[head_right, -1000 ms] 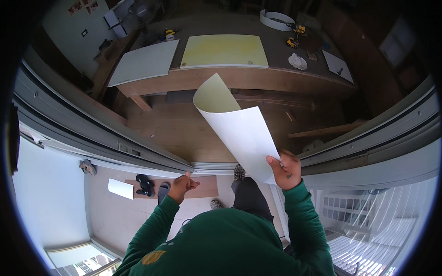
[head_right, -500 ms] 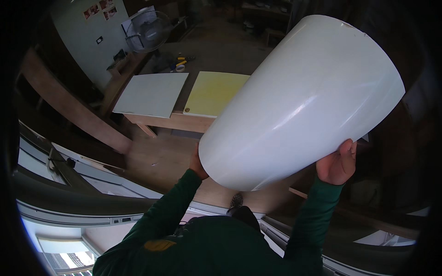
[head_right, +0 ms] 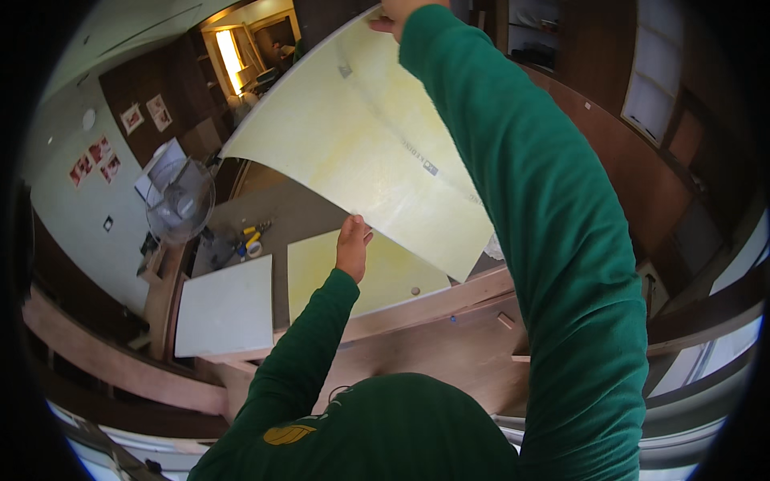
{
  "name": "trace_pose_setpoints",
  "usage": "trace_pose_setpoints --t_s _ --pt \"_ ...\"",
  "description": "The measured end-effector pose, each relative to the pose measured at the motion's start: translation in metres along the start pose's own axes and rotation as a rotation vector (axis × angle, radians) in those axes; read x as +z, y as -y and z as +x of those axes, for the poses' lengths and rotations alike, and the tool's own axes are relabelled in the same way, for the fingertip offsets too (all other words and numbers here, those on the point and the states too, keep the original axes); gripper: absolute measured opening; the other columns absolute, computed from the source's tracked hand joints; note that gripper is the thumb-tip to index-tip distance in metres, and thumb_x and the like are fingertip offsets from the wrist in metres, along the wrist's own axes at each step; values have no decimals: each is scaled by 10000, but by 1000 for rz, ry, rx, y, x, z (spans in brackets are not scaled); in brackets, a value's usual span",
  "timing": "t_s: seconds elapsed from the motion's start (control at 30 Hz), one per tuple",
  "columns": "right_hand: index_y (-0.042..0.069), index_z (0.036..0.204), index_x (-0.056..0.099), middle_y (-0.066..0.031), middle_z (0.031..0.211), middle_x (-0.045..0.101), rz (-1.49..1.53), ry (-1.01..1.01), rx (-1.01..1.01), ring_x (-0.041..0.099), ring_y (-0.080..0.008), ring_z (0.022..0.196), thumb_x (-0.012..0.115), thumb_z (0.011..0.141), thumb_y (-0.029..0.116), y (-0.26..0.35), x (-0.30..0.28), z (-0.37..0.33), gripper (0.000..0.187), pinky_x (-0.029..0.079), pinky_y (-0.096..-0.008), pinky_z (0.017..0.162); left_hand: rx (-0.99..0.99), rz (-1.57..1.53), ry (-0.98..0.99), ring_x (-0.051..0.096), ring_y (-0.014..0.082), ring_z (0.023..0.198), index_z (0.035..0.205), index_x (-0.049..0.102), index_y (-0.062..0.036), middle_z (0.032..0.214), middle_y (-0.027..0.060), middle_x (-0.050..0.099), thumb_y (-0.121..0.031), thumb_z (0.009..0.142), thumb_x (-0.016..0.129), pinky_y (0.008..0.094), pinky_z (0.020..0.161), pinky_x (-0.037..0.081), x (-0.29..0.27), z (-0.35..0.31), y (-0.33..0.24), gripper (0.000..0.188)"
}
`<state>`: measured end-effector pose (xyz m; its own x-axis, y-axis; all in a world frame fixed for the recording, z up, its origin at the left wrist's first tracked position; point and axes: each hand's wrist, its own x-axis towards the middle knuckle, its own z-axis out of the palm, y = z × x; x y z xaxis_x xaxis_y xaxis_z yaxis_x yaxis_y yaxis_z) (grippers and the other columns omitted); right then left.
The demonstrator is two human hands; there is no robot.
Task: The person picks up a laminate sheet from a balcony, brings it to a workbench, aligns it with a wooden panel, and wipes the surface with a cloth.
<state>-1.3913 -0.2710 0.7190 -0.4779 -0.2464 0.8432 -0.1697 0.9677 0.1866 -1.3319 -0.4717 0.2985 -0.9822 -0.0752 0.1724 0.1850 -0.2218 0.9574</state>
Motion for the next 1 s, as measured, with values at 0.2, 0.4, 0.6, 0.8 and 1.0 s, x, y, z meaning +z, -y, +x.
trace_pose_setpoints --t_s 0.2,0.4,0.6,0.8,1.0 --pt "76 985 790 -160 978 771 -308 56 -56 746 -329 959 861 750 263 13 -15 91 308 583 -421 830 66 -131 78 667 187 920 1110 594 -41 1023 81 690 -409 1124 445 371 897 530 -9 57 -72 397" --pt "97 981 793 -116 1010 776 -512 40 -97 738 -304 1000 831 754 247 4 -6 145 275 578 -409 865 137 -182 134 647 128 957 1171 611 -33 1072 57 682 -392 1127 453 331 874 531 -12 90 -101 395" --pt "108 916 796 -121 933 768 -654 -11 -235 741 -317 931 812 752 286 -32 18 189 243 585 -398 823 181 -177 148 641 129 982 1181 618 -26 1097 50 675 -406 1123 457 324 931 515 -1 110 -127 417" --pt "81 869 791 -169 922 760 -519 -108 -246 742 -335 918 761 778 240 -86 57 217 186 591 -419 828 214 -42 141 651 210 1141 1358 556 -14 1258 102 678 -412 1110 457 399 1019 484 15 143 -115 479" --pt "58 882 793 -191 936 761 -187 -459 -139 740 -362 939 616 886 137 -103 118 255 194 594 -466 838 641 184 -28 551 211 1281 1513 417 -8 1446 127 546 -533 1048 542 403 1078 433 53 121 -153 712"
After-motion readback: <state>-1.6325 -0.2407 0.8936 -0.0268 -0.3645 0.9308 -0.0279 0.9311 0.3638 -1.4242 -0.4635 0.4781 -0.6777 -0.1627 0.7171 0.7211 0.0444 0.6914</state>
